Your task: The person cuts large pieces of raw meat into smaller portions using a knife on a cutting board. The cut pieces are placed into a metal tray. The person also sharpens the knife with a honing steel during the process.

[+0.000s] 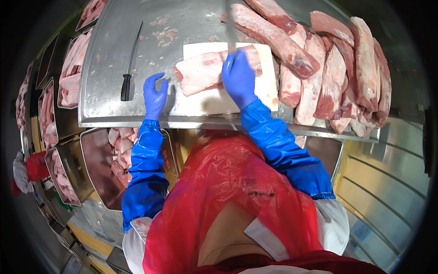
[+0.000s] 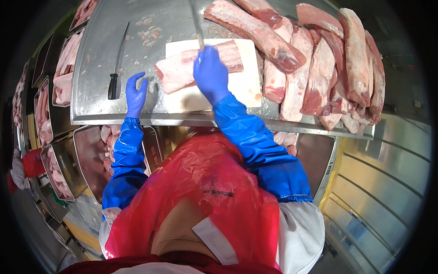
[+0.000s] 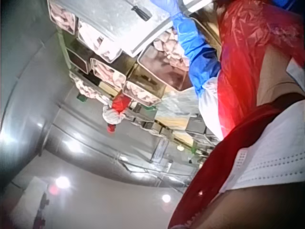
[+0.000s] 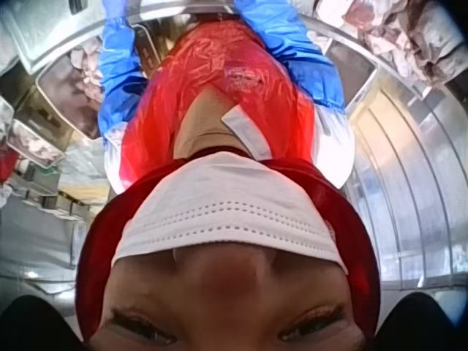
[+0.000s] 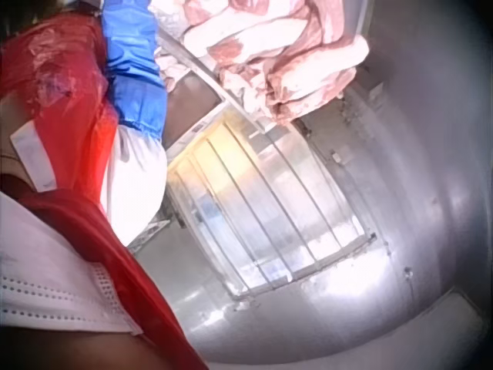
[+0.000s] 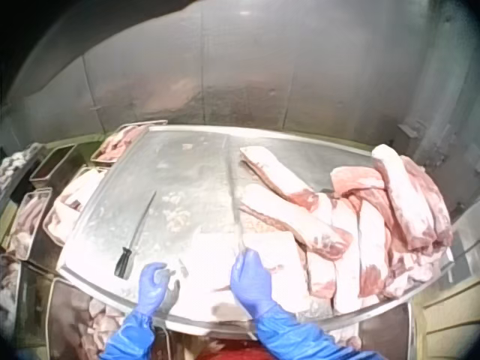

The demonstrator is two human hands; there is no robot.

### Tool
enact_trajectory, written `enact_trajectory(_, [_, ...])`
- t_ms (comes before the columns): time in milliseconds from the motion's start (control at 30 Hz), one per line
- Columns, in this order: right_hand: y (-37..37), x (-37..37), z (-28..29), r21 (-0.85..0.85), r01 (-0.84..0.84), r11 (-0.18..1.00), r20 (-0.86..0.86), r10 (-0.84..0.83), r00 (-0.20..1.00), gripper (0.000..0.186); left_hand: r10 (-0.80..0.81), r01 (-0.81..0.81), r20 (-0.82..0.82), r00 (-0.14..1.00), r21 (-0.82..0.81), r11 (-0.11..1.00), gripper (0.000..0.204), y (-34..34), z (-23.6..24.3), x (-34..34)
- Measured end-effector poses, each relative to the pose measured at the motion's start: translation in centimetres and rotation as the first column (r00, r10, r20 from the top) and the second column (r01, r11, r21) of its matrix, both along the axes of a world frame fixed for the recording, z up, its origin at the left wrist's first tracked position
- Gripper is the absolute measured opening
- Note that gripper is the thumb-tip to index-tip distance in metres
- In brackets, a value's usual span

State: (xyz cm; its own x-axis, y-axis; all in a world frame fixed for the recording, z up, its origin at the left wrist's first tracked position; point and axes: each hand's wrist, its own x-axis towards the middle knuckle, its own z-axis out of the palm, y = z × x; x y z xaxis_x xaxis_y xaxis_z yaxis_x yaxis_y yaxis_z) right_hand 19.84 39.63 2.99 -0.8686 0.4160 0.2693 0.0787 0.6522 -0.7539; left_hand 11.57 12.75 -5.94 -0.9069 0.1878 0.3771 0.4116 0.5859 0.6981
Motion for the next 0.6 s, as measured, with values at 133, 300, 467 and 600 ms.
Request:
enact_trajectory(133, [0.1,3.6,-9.2,0.147,-0.069,0.987,0.357,0.012,0.934,0.023,-0.258,0.233,-0.074,0.963,-0.247,0.941,0.060,4.8,3.9,-1.1])
enact_trajectory(300, [-2.2,4.6,-6.6,-0.032,-0.042,0.999,0.379,0.051,0.924,0.027,-0.455,0.387,0.075,0.888,-0.655,0.649,0.124,11.1,2.4,-2.8])
enact_trajectory(467, [-3.3,13.5,-4.6,-0.032,-0.024,0.999,0.652,0.039,0.758,0.035,-0.439,0.402,0.153,0.886,-0.727,0.557,0.126,12.3,3.2,-1.9])
enact_trajectory(600, [-1.8,8.8,-9.9,-0.322,0.141,0.936,0.497,0.040,0.867,0.032,-0.440,0.408,0.177,0.881,-0.755,0.513,0.127,13.2,3.7,-1.0])
